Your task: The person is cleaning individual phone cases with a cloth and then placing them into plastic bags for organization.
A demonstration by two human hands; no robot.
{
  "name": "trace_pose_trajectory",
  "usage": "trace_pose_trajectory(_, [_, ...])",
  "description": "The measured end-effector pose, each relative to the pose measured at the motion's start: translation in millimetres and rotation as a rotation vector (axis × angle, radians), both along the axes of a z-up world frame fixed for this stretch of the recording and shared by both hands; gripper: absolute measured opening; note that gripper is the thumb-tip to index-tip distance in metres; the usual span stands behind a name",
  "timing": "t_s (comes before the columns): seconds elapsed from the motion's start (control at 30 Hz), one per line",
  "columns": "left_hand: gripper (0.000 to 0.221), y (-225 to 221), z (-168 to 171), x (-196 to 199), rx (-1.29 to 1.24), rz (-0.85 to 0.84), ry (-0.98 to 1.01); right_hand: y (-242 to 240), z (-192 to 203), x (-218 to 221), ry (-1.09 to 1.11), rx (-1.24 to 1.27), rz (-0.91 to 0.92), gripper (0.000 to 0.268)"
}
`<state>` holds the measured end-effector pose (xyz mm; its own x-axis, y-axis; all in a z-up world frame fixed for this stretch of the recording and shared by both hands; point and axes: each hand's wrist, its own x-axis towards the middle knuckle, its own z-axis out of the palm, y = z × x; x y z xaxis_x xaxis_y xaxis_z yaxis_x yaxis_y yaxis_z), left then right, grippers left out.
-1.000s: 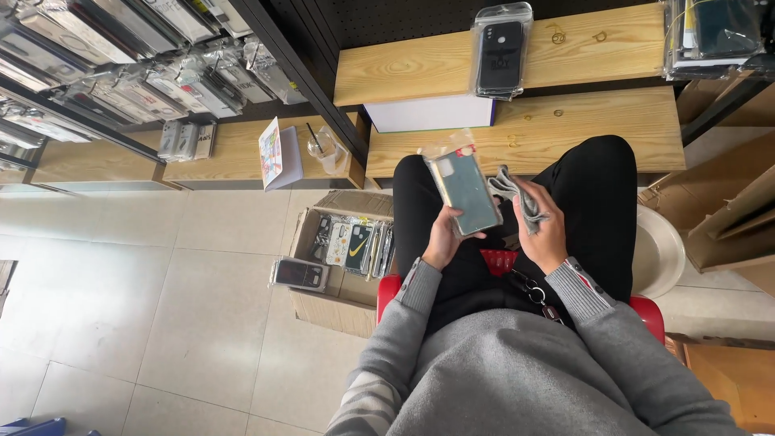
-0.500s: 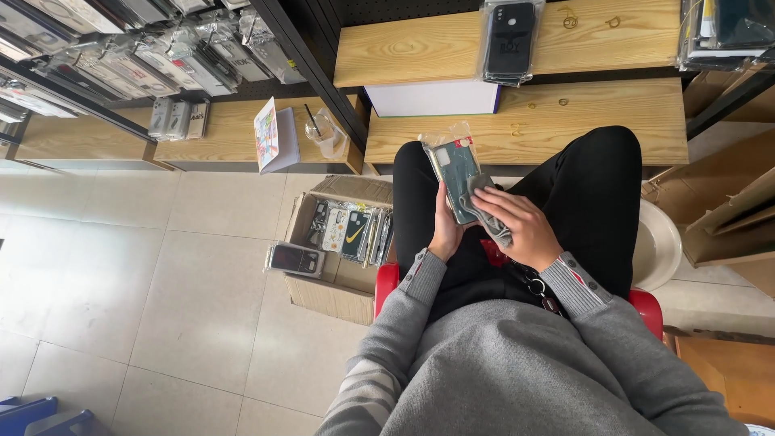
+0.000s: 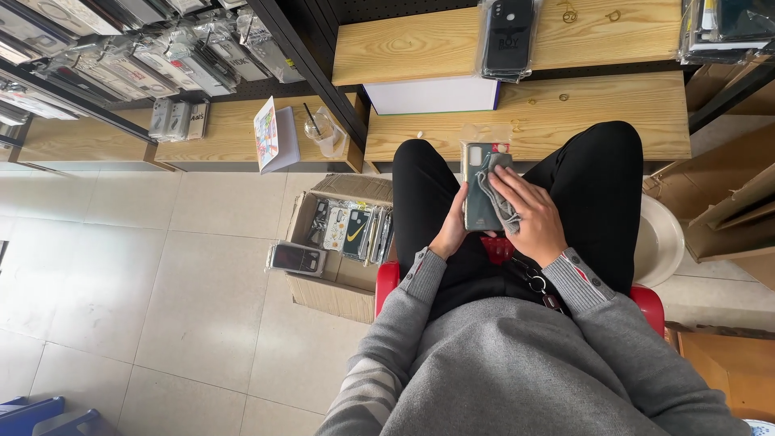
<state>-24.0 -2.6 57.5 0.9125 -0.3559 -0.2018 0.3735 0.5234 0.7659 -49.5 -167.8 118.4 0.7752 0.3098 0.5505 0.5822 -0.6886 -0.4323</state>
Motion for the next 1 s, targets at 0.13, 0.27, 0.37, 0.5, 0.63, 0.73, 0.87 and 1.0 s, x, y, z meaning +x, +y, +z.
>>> trace_pose_trajectory(0.13, [0.070, -2.0, 15.5, -5.9, 0.049, -0.029, -0.012, -0.1, 2.2, -0.4, -0.029, 0.039, -0.055, 0.060])
trace_pose_trajectory(0.27, [0.067, -3.7, -13.5, 13.6, -0.009, -0.092, 0.010, -1.7, 4.3, 0.1, -0.076, 0.038, -0.113, 0.053])
trace_pose_trajectory(0.37, [0.068, -3.9, 17.7, -5.3, -0.002, -0.062, 0.052, -1.3, 4.5, 0.9, -0.074, 0.036, -0.110, 0.051])
trace_pose_trajectory(0.5, [0.072, -5.1, 23.0, -9.3, 0.002, 0.017, 0.104, 1.2, -1.4, 1.7, -0.034, 0.049, -0.044, 0.050])
trace_pose_trajectory(0.63, [0.072, -1.7, -10.4, 1.0, -0.034, 0.070, 0.146, 12.3, 4.1, -5.6, 0.023, 0.046, 0.065, 0.052])
trace_pose_trajectory(0.73, [0.085, 4.7, -38.0, 17.0, -0.043, 0.089, 0.106, 17.4, 10.5, -10.6, 0.031, 0.031, 0.161, 0.048])
trace_pose_trajectory(0.87, [0.082, 6.6, -32.8, 18.0, -0.066, 0.102, 0.093, 14.8, 9.8, -9.0, -0.019, 0.001, 0.195, 0.049])
trace_pose_trajectory(1.0, [0.081, -1.1, -18.4, 5.5, -0.102, 0.075, 0.075, 9.7, 4.1, -6.7, -0.030, -0.009, 0.157, 0.049])
